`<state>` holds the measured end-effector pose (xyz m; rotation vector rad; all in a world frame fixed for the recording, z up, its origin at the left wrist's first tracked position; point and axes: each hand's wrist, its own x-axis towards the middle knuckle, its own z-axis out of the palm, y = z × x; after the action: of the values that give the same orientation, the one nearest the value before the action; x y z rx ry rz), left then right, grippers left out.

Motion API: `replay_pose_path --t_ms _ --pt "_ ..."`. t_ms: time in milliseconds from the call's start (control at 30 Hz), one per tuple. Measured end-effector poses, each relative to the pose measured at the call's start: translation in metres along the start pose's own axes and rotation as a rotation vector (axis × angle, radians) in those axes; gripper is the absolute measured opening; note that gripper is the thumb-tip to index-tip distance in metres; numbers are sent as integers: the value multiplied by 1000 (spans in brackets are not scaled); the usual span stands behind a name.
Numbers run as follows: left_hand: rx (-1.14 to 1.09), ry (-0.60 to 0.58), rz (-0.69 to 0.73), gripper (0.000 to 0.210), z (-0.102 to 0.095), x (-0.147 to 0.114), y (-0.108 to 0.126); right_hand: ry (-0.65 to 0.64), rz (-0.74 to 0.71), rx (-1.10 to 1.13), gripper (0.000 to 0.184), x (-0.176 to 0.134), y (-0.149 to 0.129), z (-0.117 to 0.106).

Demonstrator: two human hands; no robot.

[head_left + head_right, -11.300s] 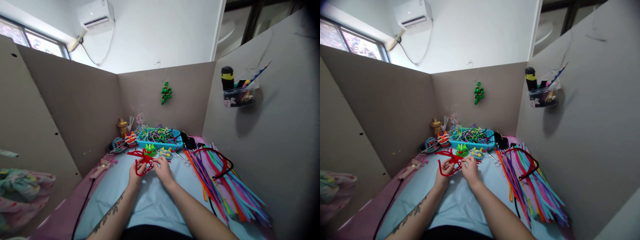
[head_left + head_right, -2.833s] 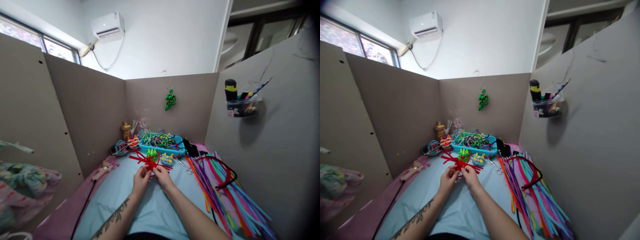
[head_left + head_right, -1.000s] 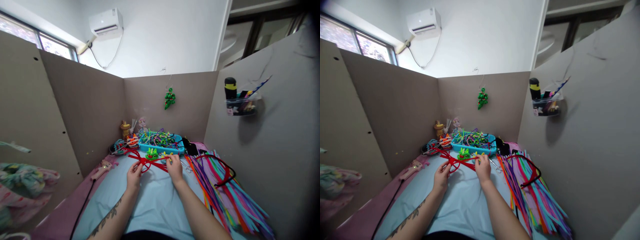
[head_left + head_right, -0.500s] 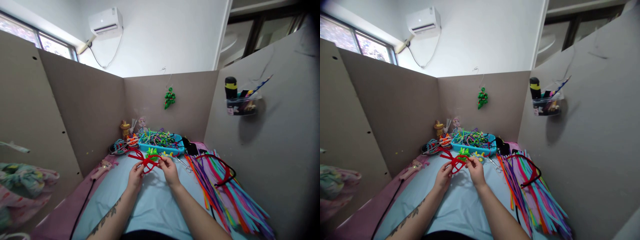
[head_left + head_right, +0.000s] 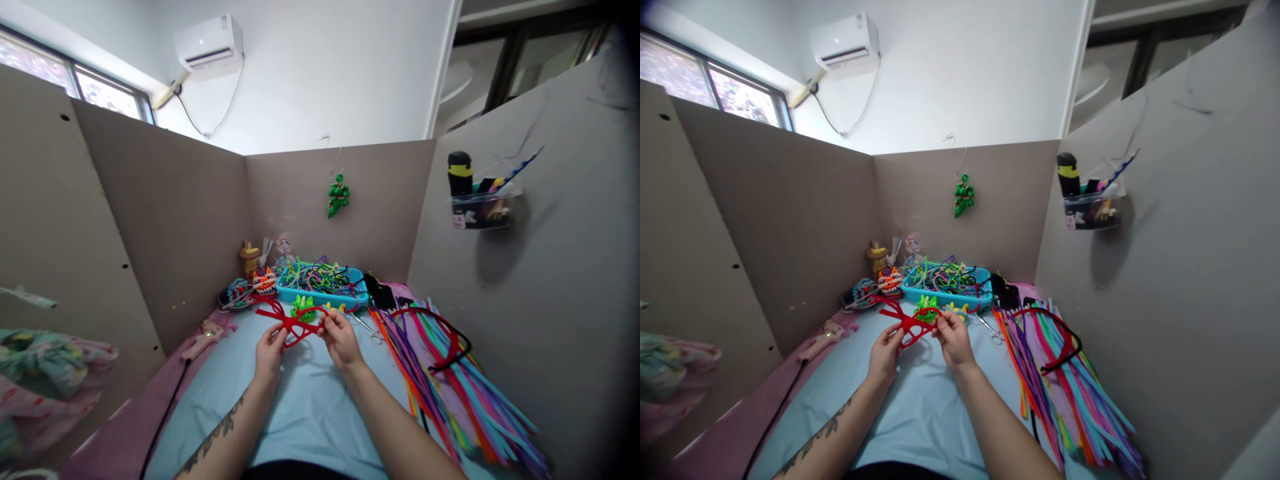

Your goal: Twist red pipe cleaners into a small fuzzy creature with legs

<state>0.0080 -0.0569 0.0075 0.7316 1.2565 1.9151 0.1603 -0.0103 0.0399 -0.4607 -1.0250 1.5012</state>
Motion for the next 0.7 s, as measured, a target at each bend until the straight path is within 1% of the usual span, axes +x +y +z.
replay_pose_path --t_ms 67,233,367,533,700 --pt "28 6 16 51 2 -2 1 -15 3 -10 30 -1 1 1" --pt "52 -108 5 47 4 -6 1 -28 55 -28 29 0 6 2" --pt "39 -158 -13 46 5 -7 1 -16 72 -4 28 0 9 2" --pt "36 -186 -28 46 4 -8 0 -44 100 -56 28 -3 12 5" --pt "20 -198 -21 47 3 -5 -4 -50 124 -23 29 -2 12 5"
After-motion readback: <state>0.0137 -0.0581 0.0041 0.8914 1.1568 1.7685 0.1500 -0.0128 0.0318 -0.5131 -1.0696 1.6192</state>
